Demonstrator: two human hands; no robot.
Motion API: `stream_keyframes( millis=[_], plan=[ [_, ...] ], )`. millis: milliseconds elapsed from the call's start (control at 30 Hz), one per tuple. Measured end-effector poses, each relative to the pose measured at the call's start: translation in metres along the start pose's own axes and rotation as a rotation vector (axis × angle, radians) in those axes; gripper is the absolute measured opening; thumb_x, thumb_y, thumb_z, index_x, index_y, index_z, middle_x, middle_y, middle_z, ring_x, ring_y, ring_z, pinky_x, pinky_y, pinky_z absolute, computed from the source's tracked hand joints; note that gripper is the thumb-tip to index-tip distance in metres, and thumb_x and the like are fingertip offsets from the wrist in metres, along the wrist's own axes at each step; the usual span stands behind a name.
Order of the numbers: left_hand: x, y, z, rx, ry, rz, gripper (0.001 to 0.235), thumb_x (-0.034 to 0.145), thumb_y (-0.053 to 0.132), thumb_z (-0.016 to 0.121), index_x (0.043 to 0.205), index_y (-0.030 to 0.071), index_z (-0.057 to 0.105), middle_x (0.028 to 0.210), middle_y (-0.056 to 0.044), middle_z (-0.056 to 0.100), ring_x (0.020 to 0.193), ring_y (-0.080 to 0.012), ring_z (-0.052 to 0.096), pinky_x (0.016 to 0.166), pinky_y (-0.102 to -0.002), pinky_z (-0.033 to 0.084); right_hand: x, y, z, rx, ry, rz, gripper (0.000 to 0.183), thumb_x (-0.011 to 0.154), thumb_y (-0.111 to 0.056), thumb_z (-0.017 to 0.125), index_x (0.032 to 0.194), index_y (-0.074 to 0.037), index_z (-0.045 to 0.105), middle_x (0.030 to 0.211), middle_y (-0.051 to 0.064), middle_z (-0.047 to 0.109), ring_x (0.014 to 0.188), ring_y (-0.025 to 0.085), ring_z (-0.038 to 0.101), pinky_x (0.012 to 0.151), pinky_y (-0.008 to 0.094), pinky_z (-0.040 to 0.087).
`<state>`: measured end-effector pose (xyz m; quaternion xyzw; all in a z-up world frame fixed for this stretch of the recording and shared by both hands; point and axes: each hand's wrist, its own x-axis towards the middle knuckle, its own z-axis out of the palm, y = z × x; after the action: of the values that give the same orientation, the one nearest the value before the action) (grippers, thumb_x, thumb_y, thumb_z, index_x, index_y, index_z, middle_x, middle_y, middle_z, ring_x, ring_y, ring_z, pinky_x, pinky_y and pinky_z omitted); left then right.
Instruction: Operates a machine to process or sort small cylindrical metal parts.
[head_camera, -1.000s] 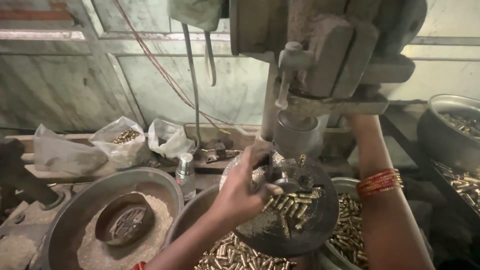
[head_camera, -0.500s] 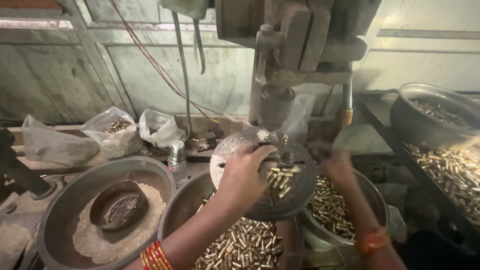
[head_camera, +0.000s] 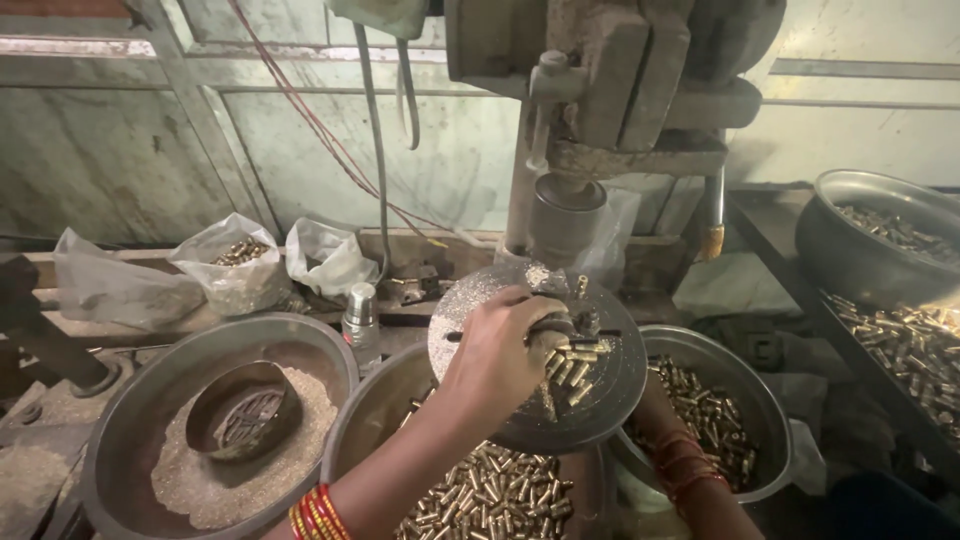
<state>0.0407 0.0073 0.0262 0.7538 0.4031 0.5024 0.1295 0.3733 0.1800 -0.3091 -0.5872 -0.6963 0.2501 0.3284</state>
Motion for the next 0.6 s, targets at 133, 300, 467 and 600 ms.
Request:
stream_keyframes(
  millis=[133, 300, 467, 600],
  plan=[
    [0.000, -0.003, -0.009, -0.092, -0.136, -0.130, 0.023, 0.082, 0.003, 0.077, 0.105, 0.007, 0.079, 0.098, -0.012, 0.080, 0.086, -0.0244, 0.077, 0.079, -0.035, 0.062, 0.012, 0.040, -0.001, 0.041, 0.174, 0.131, 0.026, 0.090, -0.012, 0.069, 0.113, -0.001, 0.073, 0.100, 0.015, 0.079, 0.087, 0.022, 0.074, 0.075, 0.038, 0.058],
    [0.008, 0.012, -0.044, -0.031, -0.442, -0.640, 0.034, 0.083, 0.017, 0.081, 0.117, 0.021, 0.077, 0.100, -0.003, 0.082, 0.081, -0.0156, 0.074, 0.073, -0.034, 0.058, -0.056, -0.120, -0.070, 0.684, 0.332, 0.267, 0.016, 0.096, -0.009, 0.064, 0.110, -0.003, 0.068, 0.097, 0.009, 0.073, 0.084, 0.020, 0.068, 0.072, 0.034, 0.057],
    [-0.009, -0.035, -0.048, -0.234, -0.350, -0.414, 0.038, 0.079, 0.006, 0.082, 0.117, 0.010, 0.078, 0.102, -0.002, 0.082, 0.095, -0.0087, 0.071, 0.089, -0.028, 0.056, -0.087, -0.201, -0.104, 0.819, 0.443, 0.006, 0.016, 0.095, 0.004, 0.066, 0.109, 0.002, 0.073, 0.100, 0.009, 0.072, 0.089, 0.015, 0.065, 0.079, 0.029, 0.053],
    [-0.014, -0.047, -0.041, -0.611, -0.350, -0.488, 0.037, 0.081, 0.006, 0.080, 0.118, 0.006, 0.076, 0.101, -0.002, 0.079, 0.095, -0.0094, 0.071, 0.091, -0.028, 0.058, -0.096, -0.272, -0.097, 0.912, 0.412, -0.075, 0.019, 0.088, 0.009, 0.067, 0.104, 0.002, 0.073, 0.099, 0.009, 0.074, 0.090, 0.017, 0.069, 0.082, 0.030, 0.058]
  ],
)
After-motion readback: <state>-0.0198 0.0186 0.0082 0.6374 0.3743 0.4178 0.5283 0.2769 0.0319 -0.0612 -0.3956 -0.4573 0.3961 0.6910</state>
